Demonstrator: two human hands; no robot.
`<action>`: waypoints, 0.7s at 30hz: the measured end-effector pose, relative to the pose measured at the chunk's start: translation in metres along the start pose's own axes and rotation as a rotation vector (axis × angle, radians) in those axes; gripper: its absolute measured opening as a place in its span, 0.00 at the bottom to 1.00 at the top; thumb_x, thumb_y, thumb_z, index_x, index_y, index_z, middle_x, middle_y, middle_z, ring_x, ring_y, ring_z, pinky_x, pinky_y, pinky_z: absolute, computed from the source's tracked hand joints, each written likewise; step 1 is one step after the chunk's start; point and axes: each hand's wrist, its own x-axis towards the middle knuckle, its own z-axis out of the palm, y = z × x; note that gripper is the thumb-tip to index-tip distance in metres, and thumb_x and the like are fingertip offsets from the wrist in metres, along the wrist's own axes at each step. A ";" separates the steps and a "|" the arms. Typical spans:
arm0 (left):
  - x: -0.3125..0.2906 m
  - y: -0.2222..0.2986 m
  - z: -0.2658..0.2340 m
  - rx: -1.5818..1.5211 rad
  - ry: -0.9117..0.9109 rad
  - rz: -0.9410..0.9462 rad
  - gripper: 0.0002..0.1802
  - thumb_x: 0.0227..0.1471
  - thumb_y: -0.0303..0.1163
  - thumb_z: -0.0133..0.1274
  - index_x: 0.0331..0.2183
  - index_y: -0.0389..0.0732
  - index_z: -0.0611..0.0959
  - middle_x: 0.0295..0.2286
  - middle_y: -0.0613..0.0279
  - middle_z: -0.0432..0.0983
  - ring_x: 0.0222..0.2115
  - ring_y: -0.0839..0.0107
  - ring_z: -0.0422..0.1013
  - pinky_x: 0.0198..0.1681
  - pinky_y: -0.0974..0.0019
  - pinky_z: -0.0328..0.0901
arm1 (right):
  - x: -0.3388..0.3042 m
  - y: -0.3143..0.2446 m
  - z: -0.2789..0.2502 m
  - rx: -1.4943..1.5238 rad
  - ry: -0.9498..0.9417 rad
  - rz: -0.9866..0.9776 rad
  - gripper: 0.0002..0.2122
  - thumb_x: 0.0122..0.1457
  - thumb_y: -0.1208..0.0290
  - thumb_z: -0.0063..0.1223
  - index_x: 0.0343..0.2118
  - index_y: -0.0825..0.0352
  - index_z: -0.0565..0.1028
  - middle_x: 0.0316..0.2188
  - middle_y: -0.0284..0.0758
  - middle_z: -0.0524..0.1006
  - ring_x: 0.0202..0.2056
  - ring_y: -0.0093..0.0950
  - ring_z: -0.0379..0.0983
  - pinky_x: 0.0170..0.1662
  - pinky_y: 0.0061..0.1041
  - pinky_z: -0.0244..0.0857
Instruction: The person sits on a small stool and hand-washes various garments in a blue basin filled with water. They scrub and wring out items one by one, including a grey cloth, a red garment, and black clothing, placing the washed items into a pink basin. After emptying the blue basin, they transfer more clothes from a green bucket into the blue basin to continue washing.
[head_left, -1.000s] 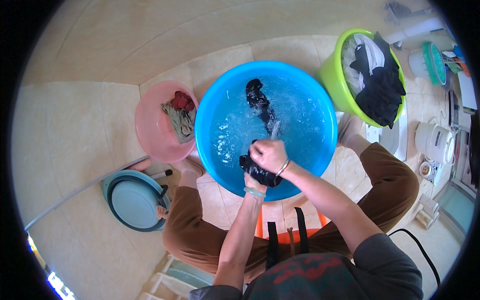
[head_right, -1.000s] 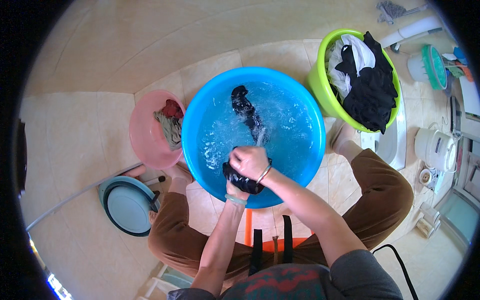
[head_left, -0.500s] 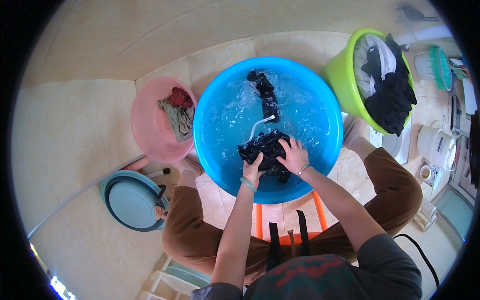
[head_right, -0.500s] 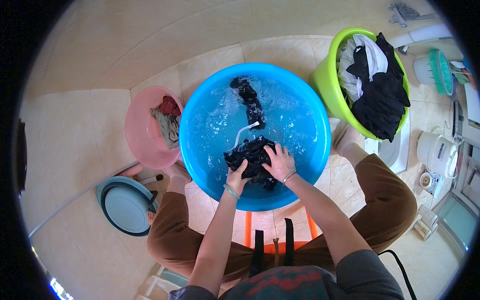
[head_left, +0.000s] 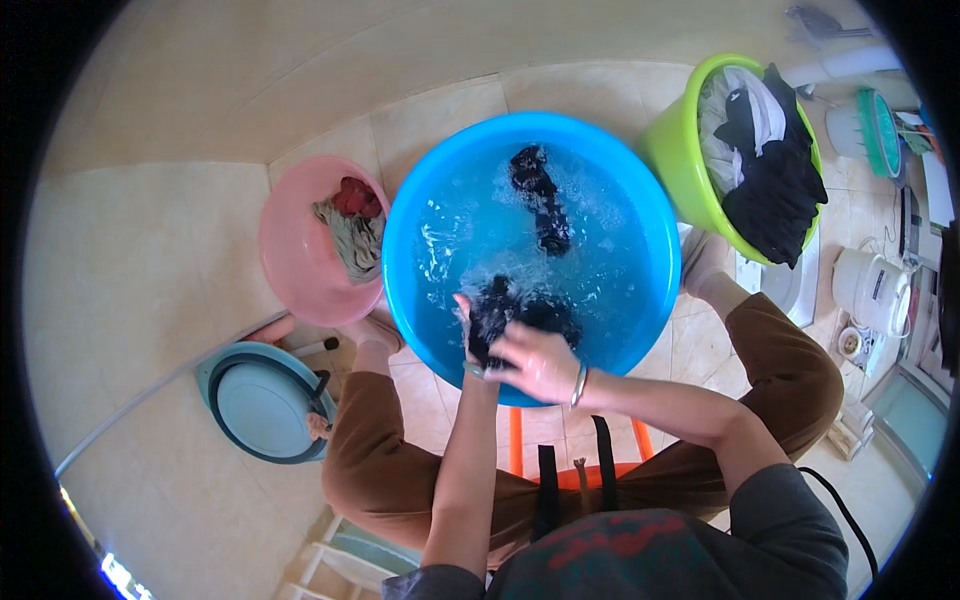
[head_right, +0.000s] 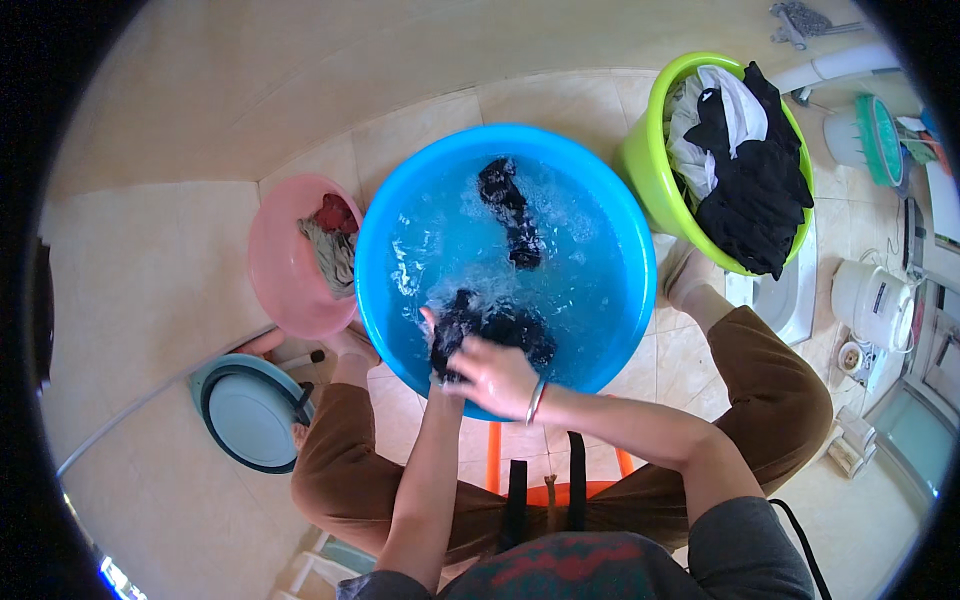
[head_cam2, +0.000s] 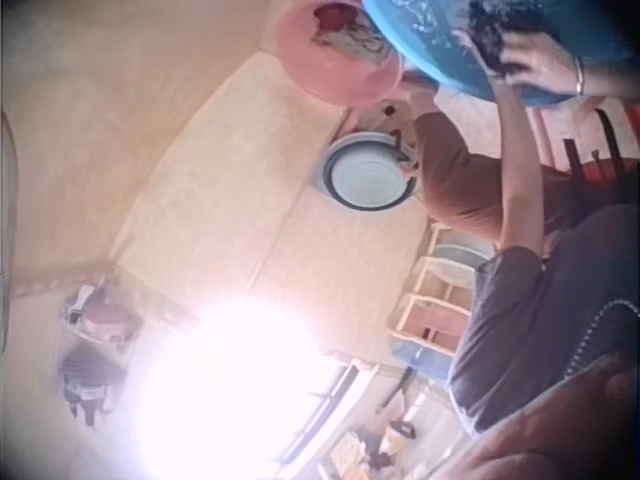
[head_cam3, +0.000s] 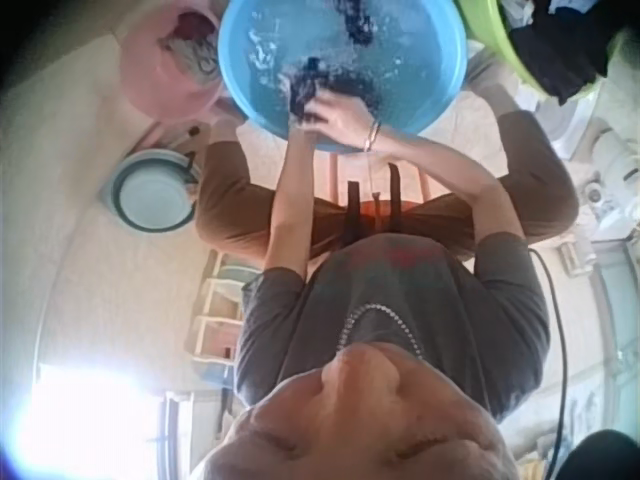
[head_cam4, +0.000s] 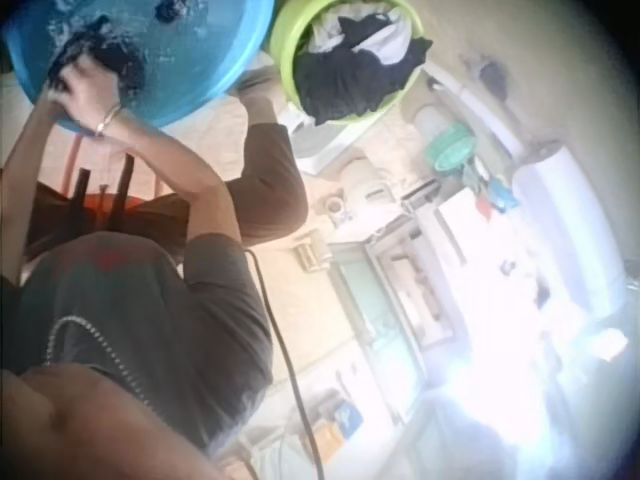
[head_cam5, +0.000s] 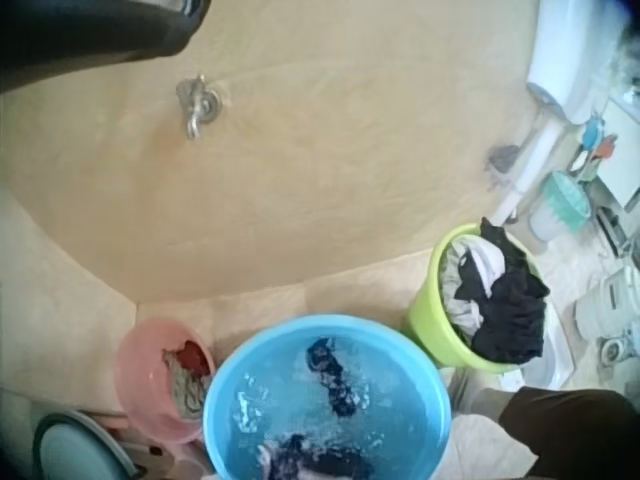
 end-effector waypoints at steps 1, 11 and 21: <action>-0.004 -0.001 0.012 -0.001 -0.008 -0.008 0.40 0.52 0.65 0.35 0.53 0.41 0.67 0.48 0.56 0.68 0.48 0.60 0.66 0.53 0.53 0.60 | -0.007 -0.014 -0.002 -0.042 -0.110 -0.043 0.14 0.50 0.56 0.56 0.27 0.63 0.72 0.26 0.35 0.65 0.29 0.32 0.70 0.29 0.29 0.67; -0.058 -0.009 0.048 -0.007 0.111 -0.051 0.34 0.54 0.57 0.37 0.52 0.41 0.68 0.49 0.57 0.67 0.47 0.61 0.66 0.52 0.55 0.61 | 0.000 -0.053 -0.005 -0.098 0.078 -0.322 0.14 0.43 0.53 0.59 0.21 0.59 0.72 0.29 0.31 0.65 0.36 0.30 0.63 0.32 0.28 0.62; -0.023 -0.037 0.006 -0.031 0.276 0.044 0.28 0.56 0.50 0.39 0.52 0.41 0.68 0.49 0.58 0.67 0.47 0.61 0.67 0.51 0.57 0.62 | 0.027 0.001 -0.009 -0.045 0.415 -0.304 0.08 0.42 0.69 0.58 0.17 0.62 0.68 0.20 0.33 0.69 0.22 0.30 0.70 0.22 0.27 0.66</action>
